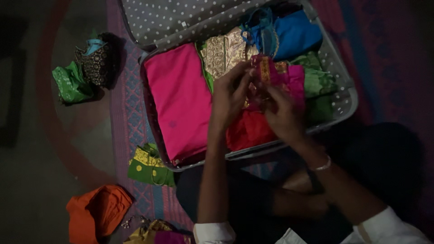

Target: The person packs various items of clothing, including colorful fabrics and a small yellow bag, into a grey suitcase.

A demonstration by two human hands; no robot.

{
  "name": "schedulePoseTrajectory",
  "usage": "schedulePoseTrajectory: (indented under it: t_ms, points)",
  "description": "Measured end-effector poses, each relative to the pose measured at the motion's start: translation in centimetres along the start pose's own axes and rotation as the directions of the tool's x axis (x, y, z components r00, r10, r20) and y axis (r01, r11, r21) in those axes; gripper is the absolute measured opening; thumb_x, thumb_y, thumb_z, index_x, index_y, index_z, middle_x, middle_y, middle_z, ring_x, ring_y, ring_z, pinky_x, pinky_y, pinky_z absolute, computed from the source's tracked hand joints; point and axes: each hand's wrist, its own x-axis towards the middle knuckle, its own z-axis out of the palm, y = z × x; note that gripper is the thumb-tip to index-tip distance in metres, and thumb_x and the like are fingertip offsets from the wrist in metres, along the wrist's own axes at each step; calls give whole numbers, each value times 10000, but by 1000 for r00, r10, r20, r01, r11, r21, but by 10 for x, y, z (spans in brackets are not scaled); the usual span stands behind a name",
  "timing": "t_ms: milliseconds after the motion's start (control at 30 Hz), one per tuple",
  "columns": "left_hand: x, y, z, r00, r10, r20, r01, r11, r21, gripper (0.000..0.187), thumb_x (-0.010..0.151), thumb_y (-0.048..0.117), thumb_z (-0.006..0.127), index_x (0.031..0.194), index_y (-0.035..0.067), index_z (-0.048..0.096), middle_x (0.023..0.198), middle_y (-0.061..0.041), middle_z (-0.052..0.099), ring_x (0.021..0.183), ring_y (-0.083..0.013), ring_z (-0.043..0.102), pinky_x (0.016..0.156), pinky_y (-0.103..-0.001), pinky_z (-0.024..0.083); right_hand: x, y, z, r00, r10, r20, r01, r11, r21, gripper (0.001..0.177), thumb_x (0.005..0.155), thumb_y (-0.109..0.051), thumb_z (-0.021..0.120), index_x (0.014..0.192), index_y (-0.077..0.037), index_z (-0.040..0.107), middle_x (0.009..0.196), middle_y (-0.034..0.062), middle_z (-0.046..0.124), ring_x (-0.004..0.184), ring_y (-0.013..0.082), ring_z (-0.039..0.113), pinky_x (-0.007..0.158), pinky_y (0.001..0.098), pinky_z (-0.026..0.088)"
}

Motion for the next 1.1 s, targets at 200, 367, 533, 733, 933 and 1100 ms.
schedulePoseTrajectory:
  t_ms: [200,367,533,733,933,1100]
  points:
    - [2,-18,-16,996,-69,53,69,997,-13,343,1030,147,627,1328,-19,661,997,-76,755,822,-90,696,710,-260,574,8,-13,22,988,-129,86,138,984,-109,450,903,-9,765,1330,-30,624,1375,219,593,1247,392,615,1002,425,538]
    - [7,-27,-25,995,-26,99,32,997,-67,320,1060,160,619,1310,-33,672,1011,-88,758,827,-108,708,756,-265,594,4,-8,14,996,58,70,-46,985,-163,491,824,-17,788,1299,-38,663,1282,184,585,1181,361,617,961,424,535]
    - [5,-23,-32,994,-7,107,10,1000,-27,314,1103,204,560,1302,-9,676,975,-33,719,789,-82,665,675,-251,550,9,3,-6,992,-43,-122,37,998,-51,380,941,112,637,1281,-48,693,1351,131,610,1274,290,636,1028,364,570]
    - [7,-24,-30,999,-28,35,29,999,-46,416,1088,220,583,1457,36,632,806,26,534,689,-66,447,587,-256,385,21,1,-8,993,-15,-120,-3,989,-151,288,913,52,706,1192,-17,693,1227,130,606,1130,250,656,937,313,600]
    - [10,-21,-29,993,-110,54,113,992,-64,413,1087,215,568,1465,53,594,711,68,506,606,-43,434,535,-241,386,41,17,17,985,-160,-65,127,925,-359,200,909,-74,833,1087,-45,744,1065,94,723,1021,289,669,865,418,548]
    - [8,-5,-37,994,-97,55,106,976,-192,435,1074,217,580,1474,48,605,677,109,390,573,-18,336,499,-222,270,50,16,15,968,-231,-98,190,931,-312,220,887,-5,809,1091,-63,750,1081,77,745,1045,268,681,916,425,536]
